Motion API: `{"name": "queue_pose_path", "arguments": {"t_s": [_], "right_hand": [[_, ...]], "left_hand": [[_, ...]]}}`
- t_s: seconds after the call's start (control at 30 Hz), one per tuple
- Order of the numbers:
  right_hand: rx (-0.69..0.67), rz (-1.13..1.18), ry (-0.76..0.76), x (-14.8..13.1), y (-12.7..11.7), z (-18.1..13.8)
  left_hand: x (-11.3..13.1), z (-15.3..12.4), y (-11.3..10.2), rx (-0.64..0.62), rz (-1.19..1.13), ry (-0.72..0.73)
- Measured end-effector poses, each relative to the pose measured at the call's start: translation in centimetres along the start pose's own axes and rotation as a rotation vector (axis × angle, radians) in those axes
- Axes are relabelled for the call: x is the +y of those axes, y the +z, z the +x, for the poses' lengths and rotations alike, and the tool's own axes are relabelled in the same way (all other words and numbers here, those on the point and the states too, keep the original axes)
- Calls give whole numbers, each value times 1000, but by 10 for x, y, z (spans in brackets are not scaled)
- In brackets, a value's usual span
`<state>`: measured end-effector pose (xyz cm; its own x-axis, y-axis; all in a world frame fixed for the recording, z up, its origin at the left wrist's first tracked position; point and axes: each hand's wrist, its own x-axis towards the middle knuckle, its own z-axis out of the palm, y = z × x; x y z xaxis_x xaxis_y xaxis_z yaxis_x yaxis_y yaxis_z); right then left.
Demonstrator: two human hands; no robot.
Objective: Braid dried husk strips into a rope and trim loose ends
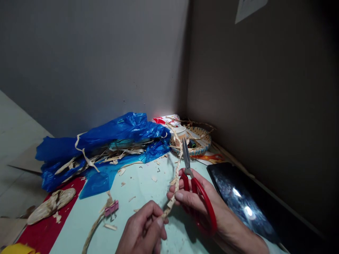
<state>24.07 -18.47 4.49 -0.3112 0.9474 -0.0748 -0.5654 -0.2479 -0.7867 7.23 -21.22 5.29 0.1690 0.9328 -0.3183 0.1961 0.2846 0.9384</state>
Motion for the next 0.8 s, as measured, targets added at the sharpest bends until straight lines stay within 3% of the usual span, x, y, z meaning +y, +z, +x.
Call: {"name": "queue_pose_path", "arguments": {"t_s": [0.13, 0.23, 0.4, 0.53, 0.67, 0.8], "right_hand": [[-90, 9, 8, 6, 1, -2], [-157, 61, 24, 9, 1, -2], [-191, -53, 40, 6, -1, 4], [-88, -355, -3, -1, -6, 9], [35, -895, -236, -7, -14, 3], [-72, -1375, -653, -4, -16, -10]], "left_hand": [[0, 2, -2, -133, -213, 28], [1, 0, -2, -150, -263, 8], [-7, 0, -3, -59, -354, -79], [-9, -1, -3, 100, -313, -121], [0, -5, -2, 275, -240, -73], [9, -9, 0, 421, -249, -11]]}}
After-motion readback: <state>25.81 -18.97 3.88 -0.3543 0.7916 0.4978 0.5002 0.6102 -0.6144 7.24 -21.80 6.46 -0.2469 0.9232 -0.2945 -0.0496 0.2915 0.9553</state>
